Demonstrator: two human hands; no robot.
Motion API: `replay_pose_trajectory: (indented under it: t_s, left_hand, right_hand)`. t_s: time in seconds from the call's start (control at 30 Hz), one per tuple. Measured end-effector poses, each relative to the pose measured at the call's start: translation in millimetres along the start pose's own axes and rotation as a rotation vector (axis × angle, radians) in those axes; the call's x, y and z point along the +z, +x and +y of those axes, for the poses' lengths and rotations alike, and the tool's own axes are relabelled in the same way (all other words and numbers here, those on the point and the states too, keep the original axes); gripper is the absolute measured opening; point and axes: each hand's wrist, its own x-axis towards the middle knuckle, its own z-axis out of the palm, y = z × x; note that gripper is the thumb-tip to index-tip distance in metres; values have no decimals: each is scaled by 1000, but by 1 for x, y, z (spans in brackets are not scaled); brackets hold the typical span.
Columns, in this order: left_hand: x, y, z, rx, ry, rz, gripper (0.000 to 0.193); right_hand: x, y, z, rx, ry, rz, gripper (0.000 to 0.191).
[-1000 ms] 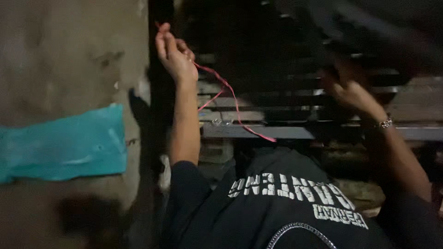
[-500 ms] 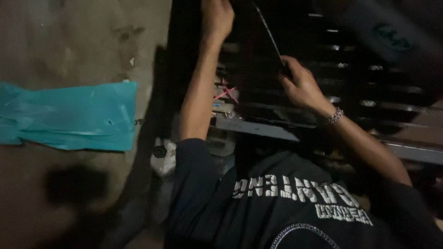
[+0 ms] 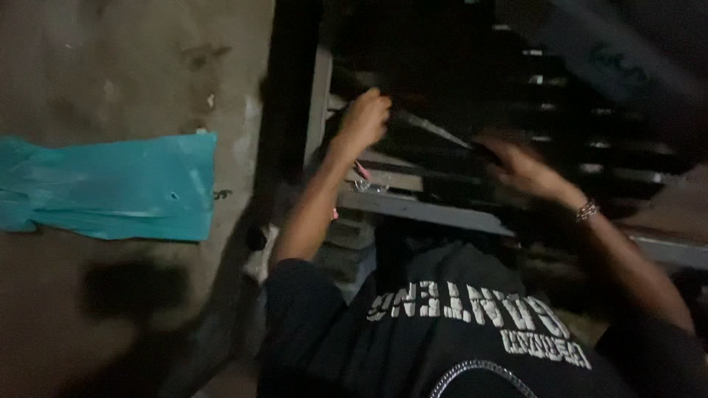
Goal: The person secures a white plastic basket with a red tie and then moves to a metal rack. They spread yellow cubed food items across the slatted surface of the rack by hand, arranging them into a single layer.
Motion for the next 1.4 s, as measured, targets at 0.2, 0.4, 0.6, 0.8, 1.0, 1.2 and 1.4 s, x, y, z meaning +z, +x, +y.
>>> replay_pose_trajectory:
  t_s: [0.2, 0.4, 0.6, 0.8, 1.0, 1.2, 1.4]
  left_hand:
    - [-24, -103, 10, 66, -145, -515, 28]
    - [-74, -119, 27, -44, -313, -409, 32]
    - [-70, -25, -4, -207, -162, 251, 26]
    - [-2, 47, -38, -350, 265, 136, 20]
    - [-12, 31, -31, -324, 284, 118, 17]
    - [-73, -64, 51, -132, -101, -613, 27]
    - [-82, -53, 46, -24, -413, 30, 62]
  right_hand:
    - [9, -9, -11, 297, 202, -71, 67]
    - [28, 5, -23, 105, -97, -403, 64]
    - [22, 6, -51, 161, -98, -705, 80]
    - [15, -8, -53, 144, -114, -540, 83]
    - [-26, -57, -30, 185, -30, -192, 73]
    - [-141, -197, 0, 175, -98, 192, 77]
    - [-194, -219, 98, 433, -159, 871, 76]
